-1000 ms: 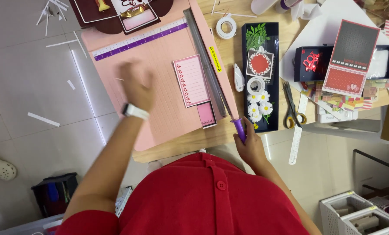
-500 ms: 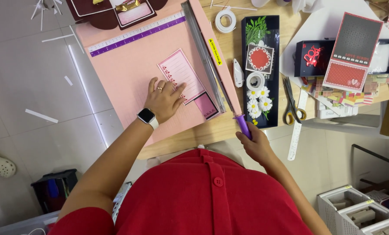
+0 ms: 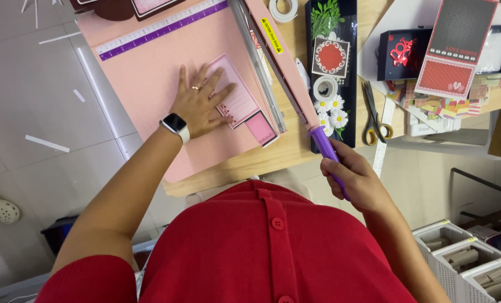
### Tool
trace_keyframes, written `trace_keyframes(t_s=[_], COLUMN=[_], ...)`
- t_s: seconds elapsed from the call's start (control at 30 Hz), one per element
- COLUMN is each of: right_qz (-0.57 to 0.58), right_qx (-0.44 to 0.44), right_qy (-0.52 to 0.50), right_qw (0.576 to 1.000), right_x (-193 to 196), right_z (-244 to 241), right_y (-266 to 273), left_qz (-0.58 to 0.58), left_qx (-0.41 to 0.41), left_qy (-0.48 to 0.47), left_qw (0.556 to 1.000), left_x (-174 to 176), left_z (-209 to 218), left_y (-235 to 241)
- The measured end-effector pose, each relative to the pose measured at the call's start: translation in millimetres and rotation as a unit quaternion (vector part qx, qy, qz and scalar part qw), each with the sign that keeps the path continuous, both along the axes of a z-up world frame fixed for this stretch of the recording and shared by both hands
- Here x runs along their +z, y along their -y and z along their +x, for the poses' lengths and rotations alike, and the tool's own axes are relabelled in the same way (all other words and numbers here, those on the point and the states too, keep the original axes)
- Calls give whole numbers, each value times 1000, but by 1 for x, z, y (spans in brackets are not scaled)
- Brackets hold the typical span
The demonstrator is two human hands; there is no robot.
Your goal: Decorating a multi-layered explosion box by gluing paper elements and using a paper trimmer.
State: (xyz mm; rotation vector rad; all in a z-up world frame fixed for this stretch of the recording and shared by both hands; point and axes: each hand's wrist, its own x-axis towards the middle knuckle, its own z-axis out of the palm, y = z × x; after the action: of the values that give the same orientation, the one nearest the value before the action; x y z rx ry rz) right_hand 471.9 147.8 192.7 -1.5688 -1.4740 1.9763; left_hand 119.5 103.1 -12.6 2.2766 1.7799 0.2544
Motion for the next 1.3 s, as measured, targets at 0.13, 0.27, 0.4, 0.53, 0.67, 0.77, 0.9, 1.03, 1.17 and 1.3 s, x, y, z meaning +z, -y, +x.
trace_keyframes(t_s=[0.13, 0.27, 0.4, 0.53, 0.67, 0.77, 0.9, 1.03, 1.17, 1.3], right_qz=[3, 4, 7, 10, 8, 4, 11, 26, 48, 81], right_qx=[-5, -9, -3, -5, -5, -10, 9, 55, 79, 118], right_qy=[-14, -20, -28, -20, -20, -11, 3, 47, 161, 221], right_qw=[1000, 1000, 1000, 1000, 1000, 1000, 1000, 997, 983, 965], right_x=[3, 7, 5, 3, 4, 1, -4, -9, -28, -54], right_z=[-2, -3, -1, -1, -1, 1, 1, -2, -4, 3], right_y=[1, 2, 2, 2, 1, 1, 2, 3, 8, 12], left_qz=[75, 146, 170, 124, 71, 45, 102, 107, 106, 138], left_qx=[101, 124, 119, 171, 239, 233, 229, 232, 233, 234], left_qy=[-67, -50, 0, 25, 53, 60, 68, 70, 58, 53], left_qw=[990, 980, 978, 977, 967, 970, 966, 964, 965, 961], left_x=[-25, -28, -32, -37, -15, -17, -29, -29, -33, -31], left_z=[-7, -7, 0, 18, 45, 59, 69, 73, 73, 73], left_y=[22, 31, 25, 18, 10, 3, -15, -22, -20, -20])
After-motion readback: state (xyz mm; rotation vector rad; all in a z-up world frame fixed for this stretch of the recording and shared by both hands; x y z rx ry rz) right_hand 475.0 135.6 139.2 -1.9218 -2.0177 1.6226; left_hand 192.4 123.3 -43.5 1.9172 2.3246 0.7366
